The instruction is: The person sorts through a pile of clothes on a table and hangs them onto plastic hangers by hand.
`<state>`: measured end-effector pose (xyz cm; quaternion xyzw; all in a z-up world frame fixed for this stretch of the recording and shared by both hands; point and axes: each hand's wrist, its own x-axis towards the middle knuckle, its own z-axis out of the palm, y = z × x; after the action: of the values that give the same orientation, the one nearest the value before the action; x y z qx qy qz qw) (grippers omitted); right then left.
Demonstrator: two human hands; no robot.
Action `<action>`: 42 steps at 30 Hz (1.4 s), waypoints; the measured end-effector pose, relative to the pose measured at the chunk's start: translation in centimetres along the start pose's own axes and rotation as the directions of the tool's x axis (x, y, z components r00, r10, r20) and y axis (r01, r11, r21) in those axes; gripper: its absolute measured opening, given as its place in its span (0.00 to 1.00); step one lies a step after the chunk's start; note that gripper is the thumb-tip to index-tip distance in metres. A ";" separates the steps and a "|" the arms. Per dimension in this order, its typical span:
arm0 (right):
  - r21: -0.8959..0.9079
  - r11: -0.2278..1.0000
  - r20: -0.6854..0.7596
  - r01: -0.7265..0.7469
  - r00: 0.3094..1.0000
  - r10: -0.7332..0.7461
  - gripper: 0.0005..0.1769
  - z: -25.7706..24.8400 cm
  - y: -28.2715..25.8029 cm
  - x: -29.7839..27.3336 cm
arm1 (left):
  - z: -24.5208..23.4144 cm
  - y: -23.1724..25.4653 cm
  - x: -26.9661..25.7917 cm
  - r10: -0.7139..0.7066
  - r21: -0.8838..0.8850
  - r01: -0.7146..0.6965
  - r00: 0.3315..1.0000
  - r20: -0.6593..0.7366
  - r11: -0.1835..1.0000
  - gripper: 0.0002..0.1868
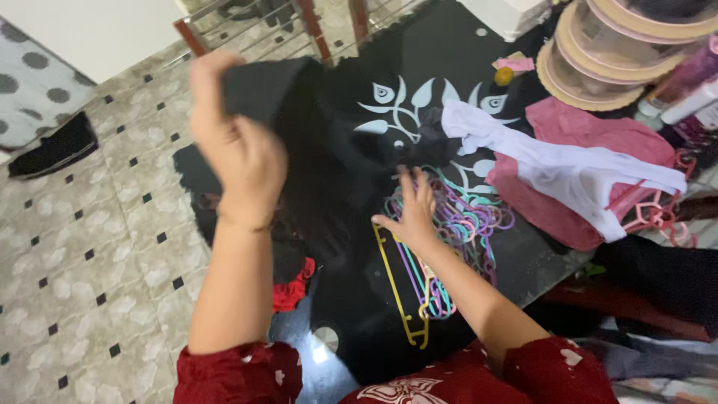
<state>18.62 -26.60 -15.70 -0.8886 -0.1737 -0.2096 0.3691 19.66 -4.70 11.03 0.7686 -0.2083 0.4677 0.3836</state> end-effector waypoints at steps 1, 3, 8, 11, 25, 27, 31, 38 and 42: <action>-0.002 0.998 -0.021 0.056 0.998 -0.056 0.41 0.7 -0.4 0.4 | -1.8 0.5 0.0 0.003 0.015 -0.002 1.000 -0.019 1.000 0.18; 0.515 0.857 0.362 0.008 0.904 -0.226 0.21 1.0 0.4 0.8 | -5.1 -0.2 -0.7 -0.114 -0.021 0.113 0.993 -0.028 0.993 0.11; 0.552 0.730 0.664 -0.403 0.742 -0.093 0.08 2.6 2.2 -1.2 | -10.0 -9.0 -6.7 -0.678 0.395 0.659 0.726 -0.112 0.640 0.13; 0.486 0.798 0.597 -0.355 0.802 -0.007 0.11 3.8 3.8 -1.3 | -11.3 -11.5 -15.0 -0.460 0.794 0.305 0.887 -0.036 0.526 0.24; -0.261 0.845 0.169 -0.466 0.840 0.515 0.09 -4.9 5.2 -16.2 | -12.0 2.7 -42.4 -0.847 0.728 0.455 0.409 0.340 0.513 0.38; -0.288 0.873 0.141 -0.395 0.884 0.446 0.20 -4.9 3.6 -16.4 | -12.9 2.3 -42.3 -0.860 0.747 0.450 0.392 0.326 0.488 0.37; -0.558 0.770 0.216 -0.311 0.841 0.495 0.41 -4.0 0.1 -17.2 | -14.7 1.7 -42.5 -0.879 0.760 0.475 0.395 0.266 0.443 0.34; -0.330 0.882 0.088 -0.337 0.919 0.384 0.32 -2.0 2.7 -20.1 | -16.5 -0.7 -45.7 -0.770 0.583 0.527 0.554 0.316 0.618 0.07; -0.038 0.943 0.022 -0.332 0.943 0.333 0.27 -1.9 2.8 -19.5 | -17.0 -0.9 -44.6 -0.904 0.542 0.728 0.386 0.181 0.419 0.08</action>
<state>2.84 -32.84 -25.88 -0.9142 -0.0230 -0.1347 0.3816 -10.48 7.41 -23.99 0.9089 0.2193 0.0484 0.3513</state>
